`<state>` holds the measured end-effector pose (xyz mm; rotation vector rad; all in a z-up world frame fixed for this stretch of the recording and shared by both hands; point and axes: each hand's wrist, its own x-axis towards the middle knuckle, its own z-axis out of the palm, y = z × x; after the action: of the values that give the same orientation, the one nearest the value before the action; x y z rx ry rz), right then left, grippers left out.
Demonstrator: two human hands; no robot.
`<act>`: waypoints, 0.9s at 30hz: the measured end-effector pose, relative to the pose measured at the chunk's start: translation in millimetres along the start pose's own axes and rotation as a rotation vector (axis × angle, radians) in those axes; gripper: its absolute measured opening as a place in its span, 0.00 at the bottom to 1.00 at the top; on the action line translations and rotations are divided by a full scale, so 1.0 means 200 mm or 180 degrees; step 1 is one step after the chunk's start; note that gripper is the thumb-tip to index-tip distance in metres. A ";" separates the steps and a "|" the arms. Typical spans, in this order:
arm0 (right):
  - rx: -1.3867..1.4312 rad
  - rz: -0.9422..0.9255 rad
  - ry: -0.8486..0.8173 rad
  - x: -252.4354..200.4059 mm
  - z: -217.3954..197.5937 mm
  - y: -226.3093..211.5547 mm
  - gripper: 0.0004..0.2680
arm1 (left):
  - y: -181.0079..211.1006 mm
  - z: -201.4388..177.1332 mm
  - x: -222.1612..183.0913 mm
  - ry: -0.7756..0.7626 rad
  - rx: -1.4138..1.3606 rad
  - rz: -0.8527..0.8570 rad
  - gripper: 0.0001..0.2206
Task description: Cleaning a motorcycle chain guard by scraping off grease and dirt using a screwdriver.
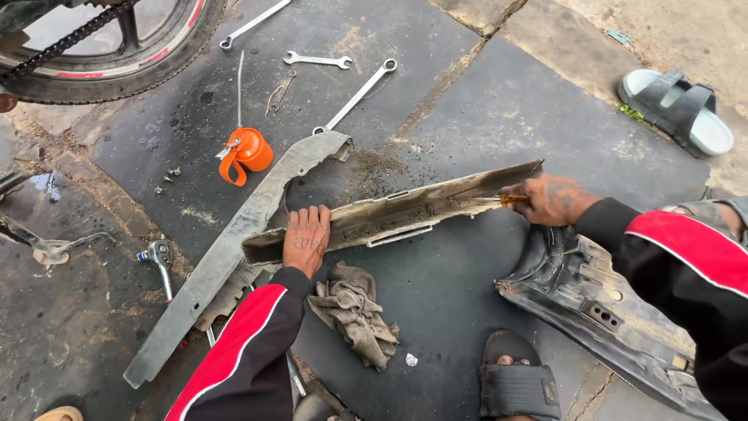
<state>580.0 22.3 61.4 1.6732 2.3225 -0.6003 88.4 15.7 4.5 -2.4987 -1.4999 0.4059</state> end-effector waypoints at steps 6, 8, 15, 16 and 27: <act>-0.0105 0.0747 -0.0363 -0.02 -0.17 -0.09 0.17 | 0.00 -0.09 0.03 0.0471 -0.0108 0.0139 0.41; 0.0035 0.0619 -0.0289 -0.03 -0.10 0.03 0.17 | 0.00 0.03 0.05 0.0402 -0.0162 0.0146 0.37; -0.0985 0.0451 -0.0372 -0.07 -0.18 -0.09 0.20 | -0.04 0.14 0.10 0.0408 -0.0422 0.0264 0.20; -0.0984 0.0445 -0.0393 -0.03 -0.10 0.01 0.20 | -0.04 0.12 0.10 0.0391 -0.0435 0.0263 0.20; -0.0577 0.0357 -0.0079 -0.01 -0.11 -0.06 0.21 | -0.04 0.10 0.10 0.0469 -0.0522 0.0336 0.19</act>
<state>571.2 27.9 84.1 1.6876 2.1759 -0.3744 84.6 37.7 -15.8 -2.6756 -1.4014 0.1147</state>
